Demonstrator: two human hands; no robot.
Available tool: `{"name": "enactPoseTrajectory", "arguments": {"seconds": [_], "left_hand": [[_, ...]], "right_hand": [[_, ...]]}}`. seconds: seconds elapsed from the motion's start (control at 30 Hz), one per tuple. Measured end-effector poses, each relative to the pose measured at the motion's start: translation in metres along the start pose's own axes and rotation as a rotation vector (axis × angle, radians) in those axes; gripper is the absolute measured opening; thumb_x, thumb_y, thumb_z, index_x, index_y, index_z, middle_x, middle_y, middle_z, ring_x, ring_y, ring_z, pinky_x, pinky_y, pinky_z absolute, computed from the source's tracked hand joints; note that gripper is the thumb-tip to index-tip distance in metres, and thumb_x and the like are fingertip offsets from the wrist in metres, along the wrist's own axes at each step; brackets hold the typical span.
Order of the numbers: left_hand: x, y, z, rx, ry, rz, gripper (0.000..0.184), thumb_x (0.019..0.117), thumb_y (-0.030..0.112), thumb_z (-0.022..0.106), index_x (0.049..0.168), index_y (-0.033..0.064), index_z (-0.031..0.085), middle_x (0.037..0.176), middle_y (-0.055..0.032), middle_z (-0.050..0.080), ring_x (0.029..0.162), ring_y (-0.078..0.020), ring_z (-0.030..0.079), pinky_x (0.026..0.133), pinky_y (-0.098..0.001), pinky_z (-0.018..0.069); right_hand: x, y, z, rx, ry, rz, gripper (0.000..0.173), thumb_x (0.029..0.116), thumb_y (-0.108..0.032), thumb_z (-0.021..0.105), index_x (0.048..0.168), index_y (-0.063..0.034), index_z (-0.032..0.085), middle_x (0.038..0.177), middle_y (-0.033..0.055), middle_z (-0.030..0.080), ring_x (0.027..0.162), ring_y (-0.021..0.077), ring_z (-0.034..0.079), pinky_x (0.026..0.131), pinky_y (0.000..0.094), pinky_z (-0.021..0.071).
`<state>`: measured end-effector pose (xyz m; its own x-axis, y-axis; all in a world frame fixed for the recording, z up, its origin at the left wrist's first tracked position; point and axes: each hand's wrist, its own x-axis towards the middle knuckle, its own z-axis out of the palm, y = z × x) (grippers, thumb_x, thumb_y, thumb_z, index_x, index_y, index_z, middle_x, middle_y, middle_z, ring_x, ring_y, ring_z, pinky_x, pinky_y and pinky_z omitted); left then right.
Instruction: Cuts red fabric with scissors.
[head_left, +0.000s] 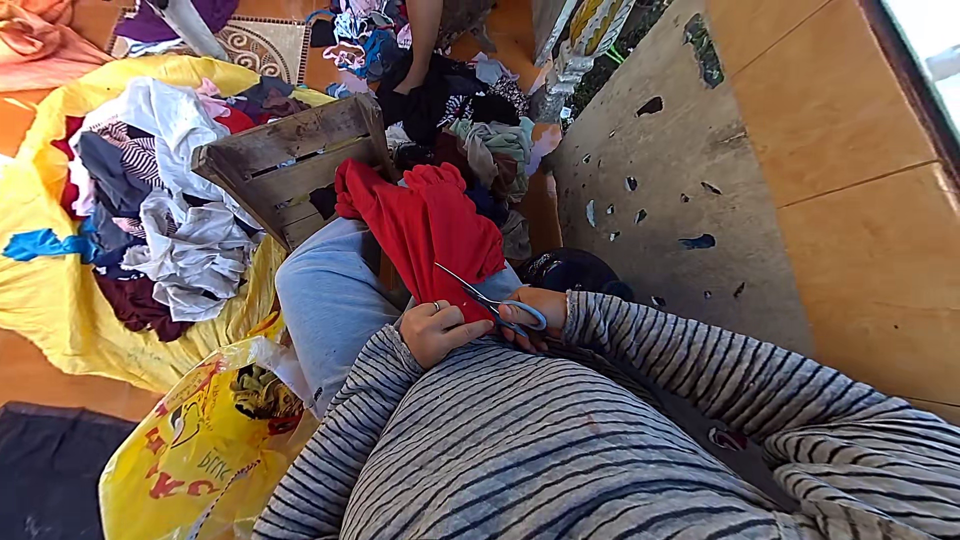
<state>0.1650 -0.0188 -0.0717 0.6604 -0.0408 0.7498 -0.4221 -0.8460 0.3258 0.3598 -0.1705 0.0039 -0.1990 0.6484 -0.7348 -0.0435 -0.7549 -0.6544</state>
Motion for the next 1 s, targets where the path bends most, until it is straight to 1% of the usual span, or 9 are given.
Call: {"name": "enactPoseTrajectory", "arguments": {"seconds": [0.27, 0.43, 0.5, 0.57, 0.63, 0.7, 0.8, 0.9, 1.0], "left_hand": [[-0.001, 0.001, 0.001, -0.015, 0.018, -0.013, 0.021, 0.1042, 0.016, 0.057, 0.113, 0.0157, 0.076, 0.069, -0.0064, 0.053, 0.062, -0.0194, 0.052, 0.058, -0.0274, 0.0437], [-0.003, -0.001, 0.005, -0.014, 0.087, -0.245, 0.026, 0.1035, 0.029, 0.061, 0.101, 0.0072, 0.074, 0.072, -0.0086, 0.061, 0.065, -0.0181, 0.061, 0.063, -0.0263, 0.0523], [-0.002, -0.002, -0.002, -0.043, 0.073, -0.458, 0.04, 0.0952, 0.038, 0.071, 0.099, -0.0018, 0.069, 0.071, -0.0108, 0.062, 0.06, -0.0175, 0.058, 0.06, -0.0278, 0.0522], [0.001, -0.005, -0.012, -0.039, -0.013, -0.675, 0.058, 0.0837, 0.048, 0.079, 0.097, -0.0059, 0.062, 0.075, -0.0132, 0.061, 0.062, -0.0183, 0.057, 0.06, -0.0302, 0.0508], [0.013, -0.007, -0.028, -0.064, -0.23, -0.915, 0.063, 0.0762, 0.038, 0.088, 0.108, -0.0098, 0.062, 0.098, -0.0248, 0.064, 0.078, -0.0306, 0.064, 0.072, -0.0424, 0.0551], [0.023, -0.012, -0.036, -0.074, -0.447, -1.094, 0.054, 0.0838, 0.024, 0.085, 0.122, -0.0074, 0.062, 0.121, -0.0282, 0.062, 0.104, -0.0379, 0.066, 0.093, -0.0477, 0.0544], [0.006, -0.018, -0.032, -0.016, -0.415, -0.925, 0.03, 0.0927, 0.013, 0.072, 0.117, -0.0046, 0.071, 0.115, -0.0268, 0.068, 0.108, -0.0396, 0.068, 0.097, -0.0501, 0.0542], [-0.016, -0.021, -0.018, 0.191, -0.135, -0.534, 0.018, 0.0958, 0.021, 0.066, 0.099, 0.0092, 0.079, 0.093, -0.0118, 0.075, 0.091, -0.0302, 0.072, 0.088, -0.0427, 0.0563], [-0.017, -0.023, -0.01, 0.19, 0.021, -0.368, 0.024, 0.1027, 0.026, 0.059, 0.099, 0.011, 0.078, 0.091, -0.0085, 0.073, 0.096, -0.0251, 0.069, 0.096, -0.0376, 0.0528]], "right_hand": [[-0.008, 0.015, 0.003, 0.073, 0.05, 0.037, 0.05, 0.0978, -0.058, 0.055, 0.076, -0.0139, 0.058, 0.057, -0.0049, 0.062, 0.046, 0.0061, 0.06, 0.044, 0.0215, 0.0489], [-0.028, 0.008, -0.048, -0.268, -0.306, -0.068, 0.059, 0.0818, -0.073, 0.066, 0.081, -0.0143, 0.061, 0.064, -0.0057, 0.066, 0.051, 0.005, 0.063, 0.047, 0.0207, 0.0506], [-0.037, -0.007, -0.061, -0.318, -0.154, -0.14, 0.039, 0.0891, -0.049, 0.067, 0.084, -0.0103, 0.06, 0.065, -0.0068, 0.064, 0.053, 0.0024, 0.061, 0.051, 0.0186, 0.0494], [-0.029, -0.026, -0.058, -0.329, 0.181, -0.208, 0.019, 0.095, -0.021, 0.064, 0.088, -0.0038, 0.061, 0.066, -0.0053, 0.063, 0.056, 0.0012, 0.058, 0.055, 0.0191, 0.0488], [-0.003, -0.047, -0.057, -0.379, 0.513, -0.237, 0.02, 0.0937, -0.015, 0.073, 0.095, 0.0037, 0.065, 0.074, 0.0068, 0.063, 0.064, 0.0128, 0.058, 0.063, 0.0328, 0.0511], [0.031, -0.067, -0.064, -0.439, 0.752, -0.225, 0.037, 0.0879, -0.024, 0.082, 0.104, 0.0064, 0.066, 0.088, 0.0212, 0.066, 0.081, 0.0324, 0.063, 0.077, 0.0549, 0.0513], [0.078, -0.097, -0.068, -0.39, 0.952, -0.146, 0.055, 0.0856, -0.028, 0.084, 0.121, 0.0064, 0.061, 0.113, 0.0269, 0.067, 0.11, 0.0419, 0.063, 0.097, 0.0613, 0.0472], [0.112, -0.106, -0.069, -0.285, 1.015, -0.079, 0.048, 0.0897, -0.025, 0.08, 0.123, 0.0049, 0.062, 0.119, 0.0266, 0.065, 0.116, 0.0408, 0.062, 0.1, 0.0592, 0.0457], [0.117, -0.1, -0.072, -0.173, 1.074, -0.095, 0.04, 0.093, -0.022, 0.076, 0.12, 0.005, 0.064, 0.118, 0.0281, 0.065, 0.115, 0.0419, 0.062, 0.099, 0.0594, 0.046]]}}
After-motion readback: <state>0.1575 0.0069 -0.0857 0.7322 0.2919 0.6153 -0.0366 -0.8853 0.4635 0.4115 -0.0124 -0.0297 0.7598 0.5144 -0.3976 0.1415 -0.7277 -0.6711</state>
